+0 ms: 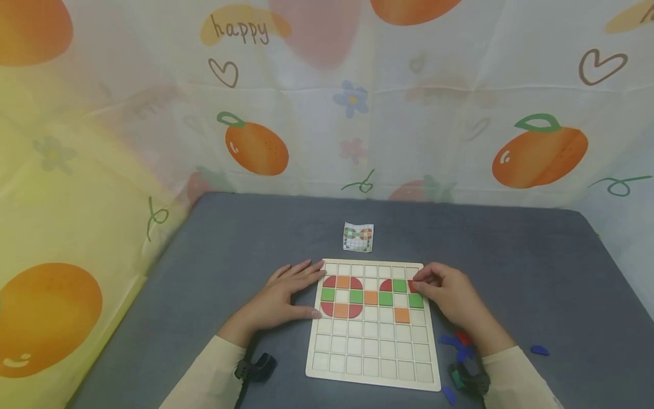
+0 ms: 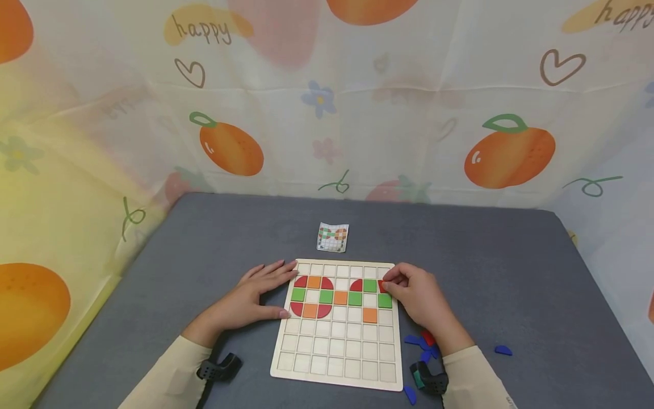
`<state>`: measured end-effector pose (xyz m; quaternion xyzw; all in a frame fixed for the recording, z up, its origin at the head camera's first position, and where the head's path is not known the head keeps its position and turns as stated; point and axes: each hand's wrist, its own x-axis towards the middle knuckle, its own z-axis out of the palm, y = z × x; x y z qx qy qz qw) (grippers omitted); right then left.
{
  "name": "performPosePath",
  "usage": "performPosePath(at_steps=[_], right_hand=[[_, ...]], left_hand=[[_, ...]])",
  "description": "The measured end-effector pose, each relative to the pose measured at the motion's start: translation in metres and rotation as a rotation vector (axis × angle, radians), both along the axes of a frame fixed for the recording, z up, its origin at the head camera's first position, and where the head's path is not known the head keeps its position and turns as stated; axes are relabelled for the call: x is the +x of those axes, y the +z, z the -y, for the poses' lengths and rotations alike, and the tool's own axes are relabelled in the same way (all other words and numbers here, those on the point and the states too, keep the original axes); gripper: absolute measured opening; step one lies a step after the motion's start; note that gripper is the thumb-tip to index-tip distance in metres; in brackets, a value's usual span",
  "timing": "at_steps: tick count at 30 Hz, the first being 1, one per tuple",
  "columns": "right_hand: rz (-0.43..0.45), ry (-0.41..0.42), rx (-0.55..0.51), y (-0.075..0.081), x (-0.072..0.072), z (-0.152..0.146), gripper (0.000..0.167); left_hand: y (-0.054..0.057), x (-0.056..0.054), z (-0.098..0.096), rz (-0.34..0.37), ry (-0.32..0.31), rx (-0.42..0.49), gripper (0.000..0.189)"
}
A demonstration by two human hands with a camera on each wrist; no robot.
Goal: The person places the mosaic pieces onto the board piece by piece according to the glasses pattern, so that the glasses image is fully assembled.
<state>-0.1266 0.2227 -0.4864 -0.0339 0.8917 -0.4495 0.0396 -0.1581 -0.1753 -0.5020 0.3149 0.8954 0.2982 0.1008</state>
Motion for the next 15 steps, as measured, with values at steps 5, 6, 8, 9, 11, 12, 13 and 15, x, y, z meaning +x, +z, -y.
performPosePath(at_steps=[5, 6, 8, 9, 11, 12, 13, 15], right_hand=[[-0.02, 0.002, 0.028, -0.0016, -0.0003, 0.0016, 0.013], [-0.018, -0.002, 0.029, -0.002, -0.0005, 0.0015, 0.014], [-0.009, -0.017, 0.026, -0.0027, -0.0007, 0.001, 0.014], [-0.005, -0.027, 0.026, -0.003, -0.0009, 0.0006, 0.015], [0.004, -0.047, 0.019, -0.0036, -0.0009, -0.0004, 0.016], [0.007, -0.055, 0.016, -0.0037, -0.0009, -0.0008, 0.017], [0.008, -0.061, 0.012, -0.0038, -0.0009, -0.0012, 0.017], [0.008, -0.066, 0.001, -0.0035, -0.0004, -0.0014, 0.019]], left_hand=[[-0.0011, 0.0002, 0.0007, -0.004, -0.001, 0.008, 0.091], [-0.0013, 0.0001, 0.0008, -0.006, -0.001, 0.011, 0.091], [-0.0018, -0.0001, 0.0011, -0.008, -0.002, 0.016, 0.09], [-0.0019, -0.0002, 0.0011, -0.007, -0.002, 0.019, 0.09], [-0.0012, 0.0002, 0.0007, -0.004, -0.003, 0.018, 0.091], [-0.0008, 0.0004, 0.0005, -0.002, -0.002, 0.017, 0.091], [-0.0003, 0.0006, 0.0003, -0.001, -0.001, 0.015, 0.091], [0.0002, 0.0009, -0.0001, 0.0, 0.0, 0.011, 0.092]])
